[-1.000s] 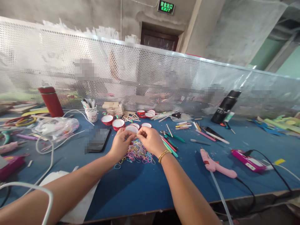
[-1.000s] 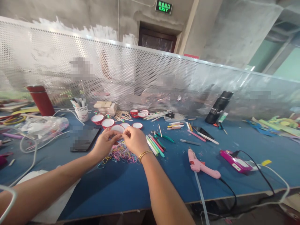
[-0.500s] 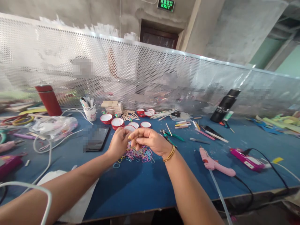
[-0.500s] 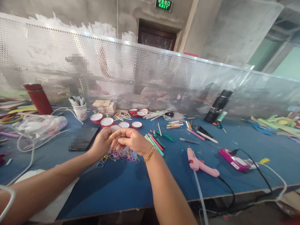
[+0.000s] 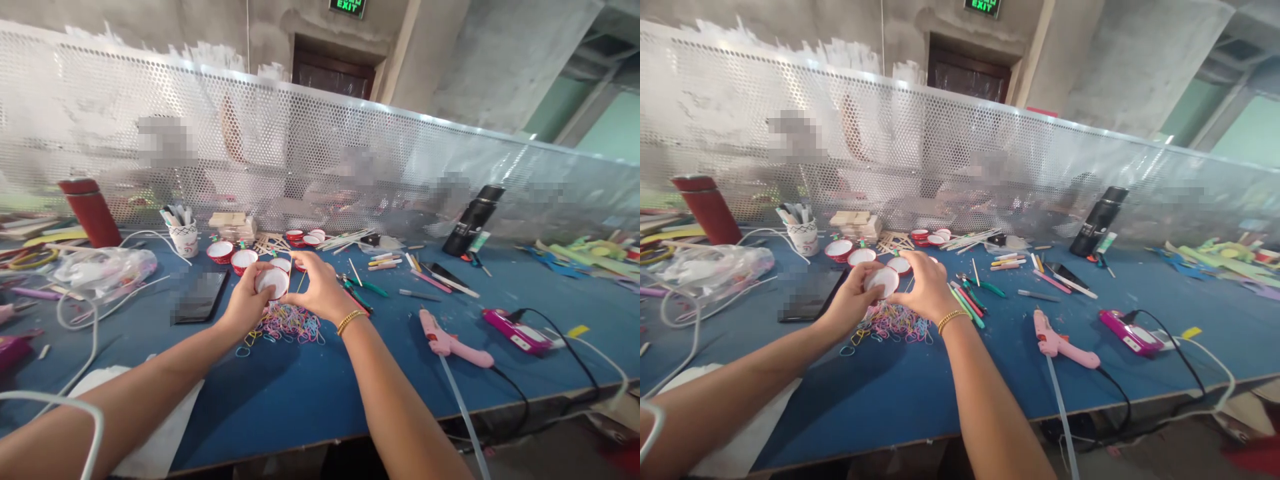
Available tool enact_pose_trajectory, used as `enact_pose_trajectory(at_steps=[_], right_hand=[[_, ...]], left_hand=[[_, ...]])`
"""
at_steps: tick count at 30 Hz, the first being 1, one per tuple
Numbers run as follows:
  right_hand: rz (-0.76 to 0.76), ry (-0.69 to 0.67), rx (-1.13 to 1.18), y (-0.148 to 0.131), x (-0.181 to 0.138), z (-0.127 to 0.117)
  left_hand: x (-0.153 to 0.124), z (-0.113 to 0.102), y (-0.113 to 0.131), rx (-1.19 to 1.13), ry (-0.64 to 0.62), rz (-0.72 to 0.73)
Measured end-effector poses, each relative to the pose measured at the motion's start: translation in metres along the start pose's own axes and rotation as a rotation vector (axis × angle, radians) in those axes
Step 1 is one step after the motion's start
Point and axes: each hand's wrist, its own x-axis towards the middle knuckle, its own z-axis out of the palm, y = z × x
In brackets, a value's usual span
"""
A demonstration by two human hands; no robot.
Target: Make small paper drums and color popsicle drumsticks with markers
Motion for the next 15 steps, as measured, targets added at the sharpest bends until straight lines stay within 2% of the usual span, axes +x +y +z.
enact_pose_trajectory(at_steps=[5,9,15], right_hand=[[-0.031,-0.107,-0.144,-0.003,-0.003,0.014],[-0.043,-0.094,-0.147,-0.002,-0.003,0.020],[-0.045,-0.112,-0.135,-0.001,-0.002,0.022]], left_hand=[[-0.001,0.002,0.005,-0.049,0.019,-0.089],[-0.002,0.004,0.008,-0.069,-0.043,-0.074],[-0.003,0.006,0.010,-0.049,-0.041,-0.066]])
